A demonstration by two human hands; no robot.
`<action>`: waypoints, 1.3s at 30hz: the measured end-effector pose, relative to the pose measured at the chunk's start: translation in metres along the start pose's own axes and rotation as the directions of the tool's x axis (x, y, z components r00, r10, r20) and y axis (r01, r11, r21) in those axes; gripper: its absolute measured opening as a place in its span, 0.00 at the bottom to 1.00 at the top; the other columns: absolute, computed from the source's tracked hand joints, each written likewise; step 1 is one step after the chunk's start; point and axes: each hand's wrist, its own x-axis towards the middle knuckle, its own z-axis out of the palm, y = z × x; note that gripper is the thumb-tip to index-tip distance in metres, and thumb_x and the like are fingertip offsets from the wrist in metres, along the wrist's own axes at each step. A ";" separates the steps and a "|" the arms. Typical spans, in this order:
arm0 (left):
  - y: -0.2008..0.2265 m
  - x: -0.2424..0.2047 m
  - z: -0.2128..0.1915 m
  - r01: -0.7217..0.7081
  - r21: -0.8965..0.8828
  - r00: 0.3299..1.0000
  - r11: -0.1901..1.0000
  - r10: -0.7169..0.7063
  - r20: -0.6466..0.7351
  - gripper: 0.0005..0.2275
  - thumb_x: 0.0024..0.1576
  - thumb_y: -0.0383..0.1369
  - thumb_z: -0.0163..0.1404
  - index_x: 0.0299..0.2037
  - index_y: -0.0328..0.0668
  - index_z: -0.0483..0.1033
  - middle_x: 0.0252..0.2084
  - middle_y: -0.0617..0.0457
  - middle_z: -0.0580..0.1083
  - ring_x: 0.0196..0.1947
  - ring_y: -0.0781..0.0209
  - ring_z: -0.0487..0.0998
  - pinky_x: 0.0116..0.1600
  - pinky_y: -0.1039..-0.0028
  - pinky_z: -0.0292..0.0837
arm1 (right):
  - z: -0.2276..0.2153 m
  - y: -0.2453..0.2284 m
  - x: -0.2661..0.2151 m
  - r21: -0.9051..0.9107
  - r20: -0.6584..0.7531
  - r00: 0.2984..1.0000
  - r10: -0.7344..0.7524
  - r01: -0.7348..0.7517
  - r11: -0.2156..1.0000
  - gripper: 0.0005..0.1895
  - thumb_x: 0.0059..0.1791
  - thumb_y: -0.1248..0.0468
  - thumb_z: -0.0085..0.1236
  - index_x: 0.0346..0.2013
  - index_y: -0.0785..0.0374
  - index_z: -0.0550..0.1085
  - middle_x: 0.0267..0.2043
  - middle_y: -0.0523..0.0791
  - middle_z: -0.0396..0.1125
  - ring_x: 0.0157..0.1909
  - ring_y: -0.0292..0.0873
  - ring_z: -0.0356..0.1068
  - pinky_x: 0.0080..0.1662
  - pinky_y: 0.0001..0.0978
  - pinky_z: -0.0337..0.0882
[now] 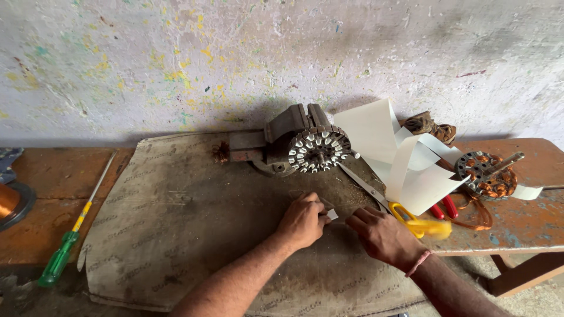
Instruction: The person cuts small rectangular pieces of white insulating material using yellow-handled scissors and inserts them into the slots of a motor armature. The process involves repeated cutting and precise placement of the insulation between copper windings.
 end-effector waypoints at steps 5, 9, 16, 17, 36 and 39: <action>0.015 0.001 0.007 0.105 -0.010 0.990 0.994 -0.106 -0.098 0.09 0.52 0.33 0.63 0.34 0.33 0.82 0.42 0.46 0.74 0.50 0.50 0.73 0.56 0.59 0.69 | 0.006 0.007 0.014 -0.012 -0.103 0.886 0.452 -0.456 0.890 0.17 0.47 0.75 0.47 0.48 0.61 0.75 0.36 0.51 0.70 0.37 0.53 0.73 0.36 0.44 0.75; 0.006 0.006 0.030 0.058 0.086 0.993 0.995 -0.049 -0.105 0.09 0.54 0.30 0.60 0.39 0.30 0.79 0.44 0.42 0.73 0.50 0.48 0.73 0.57 0.56 0.69 | 0.030 0.004 0.026 -0.033 0.020 0.775 0.631 -0.630 0.776 0.06 0.48 0.59 0.58 0.35 0.58 0.74 0.34 0.50 0.74 0.36 0.56 0.75 0.40 0.50 0.75; 0.013 -0.018 0.020 -0.021 0.196 1.000 0.980 0.020 0.010 0.10 0.58 0.31 0.52 0.39 0.26 0.77 0.50 0.36 0.68 0.53 0.45 0.67 0.60 0.48 0.62 | 0.045 0.015 0.029 0.122 -0.100 0.780 0.618 -0.607 0.786 0.12 0.42 0.57 0.64 0.27 0.62 0.75 0.28 0.52 0.74 0.33 0.59 0.75 0.37 0.51 0.74; 0.015 -0.019 0.017 -0.024 0.199 1.000 0.980 0.021 0.019 0.11 0.58 0.31 0.52 0.40 0.26 0.77 0.49 0.36 0.68 0.53 0.45 0.67 0.60 0.49 0.62 | 0.044 0.018 0.029 0.164 -0.070 0.755 0.652 -0.636 0.754 0.12 0.42 0.56 0.65 0.28 0.62 0.75 0.28 0.52 0.75 0.33 0.59 0.75 0.36 0.51 0.74; 0.012 -0.014 0.015 -0.044 0.202 0.998 0.978 0.034 0.052 0.12 0.55 0.32 0.53 0.42 0.26 0.77 0.51 0.36 0.67 0.54 0.45 0.67 0.60 0.50 0.62 | 0.037 0.014 0.048 0.032 0.128 0.806 0.577 -0.585 0.810 0.09 0.43 0.58 0.63 0.31 0.59 0.77 0.37 0.49 0.74 0.41 0.57 0.75 0.43 0.49 0.74; 0.010 -0.013 0.017 -0.038 0.203 0.998 0.978 0.026 0.058 0.12 0.55 0.32 0.53 0.42 0.26 0.77 0.51 0.36 0.67 0.54 0.45 0.67 0.60 0.50 0.62 | 0.037 0.010 0.050 -0.007 0.132 0.778 0.614 -0.619 0.785 0.09 0.44 0.58 0.61 0.32 0.60 0.76 0.37 0.48 0.74 0.40 0.57 0.75 0.42 0.50 0.74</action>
